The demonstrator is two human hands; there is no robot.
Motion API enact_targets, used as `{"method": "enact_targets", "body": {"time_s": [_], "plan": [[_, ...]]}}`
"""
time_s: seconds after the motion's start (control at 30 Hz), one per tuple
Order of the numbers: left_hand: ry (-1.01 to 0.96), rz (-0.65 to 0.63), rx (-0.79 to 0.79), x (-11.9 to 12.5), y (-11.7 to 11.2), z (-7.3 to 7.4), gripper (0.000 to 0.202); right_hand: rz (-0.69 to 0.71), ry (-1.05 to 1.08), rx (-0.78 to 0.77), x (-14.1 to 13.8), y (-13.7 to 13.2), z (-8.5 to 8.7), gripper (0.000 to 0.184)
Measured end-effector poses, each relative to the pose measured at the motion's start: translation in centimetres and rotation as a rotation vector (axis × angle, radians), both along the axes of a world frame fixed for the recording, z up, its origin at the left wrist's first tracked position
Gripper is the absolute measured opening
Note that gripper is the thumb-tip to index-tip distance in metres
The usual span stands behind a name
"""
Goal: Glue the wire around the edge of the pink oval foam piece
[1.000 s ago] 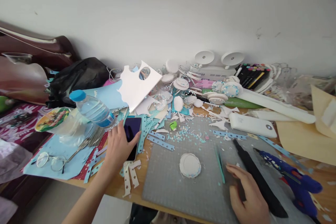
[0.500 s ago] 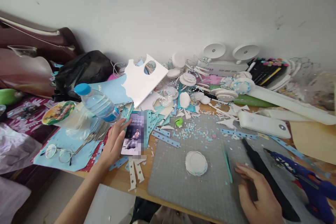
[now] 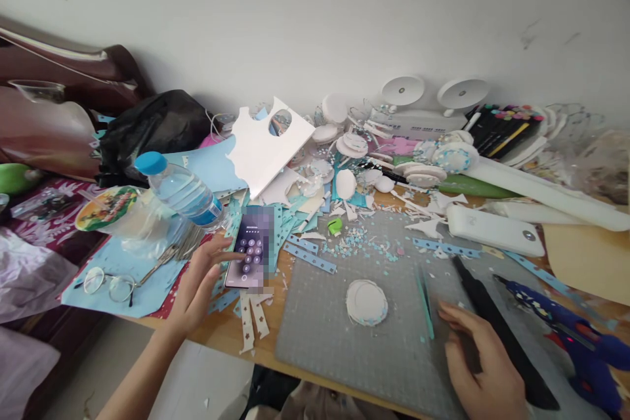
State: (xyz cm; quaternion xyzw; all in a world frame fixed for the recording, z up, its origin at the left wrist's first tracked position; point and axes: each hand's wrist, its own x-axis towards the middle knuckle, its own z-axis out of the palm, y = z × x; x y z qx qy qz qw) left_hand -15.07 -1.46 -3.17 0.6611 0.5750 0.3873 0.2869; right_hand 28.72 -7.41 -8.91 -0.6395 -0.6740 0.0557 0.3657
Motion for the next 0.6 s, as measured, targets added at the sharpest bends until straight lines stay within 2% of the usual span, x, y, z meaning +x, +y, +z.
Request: {"method": "enact_targets", "body": {"time_s": [0.13, 0.23, 0.37, 0.6], "plan": [[0.074, -0.072, 0.032, -0.9, -1.5, -0.4, 0.036, 0.107, -0.084, 0.002, -0.1, 0.2, 0.2, 0.027], [0.271, -0.135, 0.119, -1.2, -1.9, -0.7, 0.033, 0.169, -0.167, -0.013, -0.1, 0.4, 0.2, 0.028], [0.466, -0.178, 0.19, -1.2, -1.7, -0.6, 0.032, 0.171, -0.193, -0.016, -0.1, 0.5, 0.1, 0.028], [0.51, -0.199, 0.246, -0.6, -0.8, 0.2, 0.034, 0.176, -0.198, -0.017, -0.2, 0.6, 0.1, 0.03]]}}
